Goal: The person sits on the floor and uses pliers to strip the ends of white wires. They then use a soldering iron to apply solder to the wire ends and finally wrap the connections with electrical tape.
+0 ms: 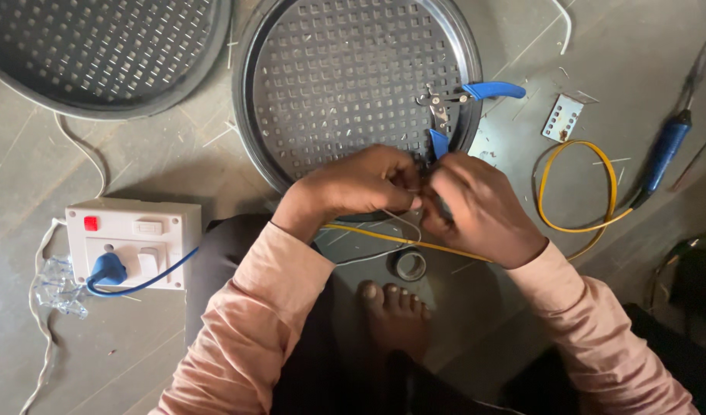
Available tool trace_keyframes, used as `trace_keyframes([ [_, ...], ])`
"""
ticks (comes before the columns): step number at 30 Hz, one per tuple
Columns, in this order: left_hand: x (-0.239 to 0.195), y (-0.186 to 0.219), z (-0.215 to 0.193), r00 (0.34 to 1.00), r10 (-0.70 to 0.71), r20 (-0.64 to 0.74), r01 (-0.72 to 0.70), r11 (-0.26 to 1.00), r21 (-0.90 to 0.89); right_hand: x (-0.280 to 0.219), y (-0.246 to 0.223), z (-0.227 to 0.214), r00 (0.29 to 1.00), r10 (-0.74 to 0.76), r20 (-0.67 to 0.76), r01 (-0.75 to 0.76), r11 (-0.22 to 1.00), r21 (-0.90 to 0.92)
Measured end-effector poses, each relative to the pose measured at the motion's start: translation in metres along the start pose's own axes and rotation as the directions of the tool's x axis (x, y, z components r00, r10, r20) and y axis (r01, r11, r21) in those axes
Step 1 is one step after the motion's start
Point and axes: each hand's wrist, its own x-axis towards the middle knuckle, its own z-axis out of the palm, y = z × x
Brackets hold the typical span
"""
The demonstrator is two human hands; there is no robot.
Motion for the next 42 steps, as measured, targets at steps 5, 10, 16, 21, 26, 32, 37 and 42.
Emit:
trace_keyframes([
  [5,-0.004,0.008,0.002,0.947,0.122,-0.296,-0.049,0.969,0.241,-0.017,0.003,0.021,0.955,0.293,-0.049,-0.277,0.938,0.211],
  [10,-0.004,0.012,0.001,0.938,0.108,-0.329,-0.031,0.972,0.233,-0.026,0.002,0.043,0.835,0.550,-0.033,-0.446,0.710,0.545],
  [16,-0.003,0.012,0.002,0.939,0.091,-0.331,-0.027,0.981,0.192,-0.026,0.001,0.035,0.906,0.410,-0.108,-0.341,0.856,0.389],
  [21,-0.007,0.017,0.001,0.940,0.111,-0.324,-0.055,0.983,0.177,-0.025,0.002,0.038,0.901,0.431,-0.040,-0.381,0.834,0.398],
  [26,-0.006,0.020,0.000,0.924,0.146,-0.353,-0.078,0.977,0.199,-0.033,0.008,0.056,0.695,0.644,0.319,-0.536,0.169,0.827],
  [32,-0.005,0.016,0.000,0.903,0.202,-0.378,-0.133,0.970,0.201,-0.030,0.003,0.056,0.588,0.659,0.468,-0.486,-0.175,0.856],
  [37,-0.003,0.011,0.000,0.901,0.179,-0.395,-0.124,0.979,0.160,-0.021,-0.023,0.047,0.865,0.392,-0.314,-0.384,0.919,0.092],
  [42,0.001,0.009,0.001,0.911,0.148,-0.386,-0.123,0.988,0.089,-0.020,-0.021,0.043,0.917,0.182,-0.354,-0.249,0.956,-0.154],
])
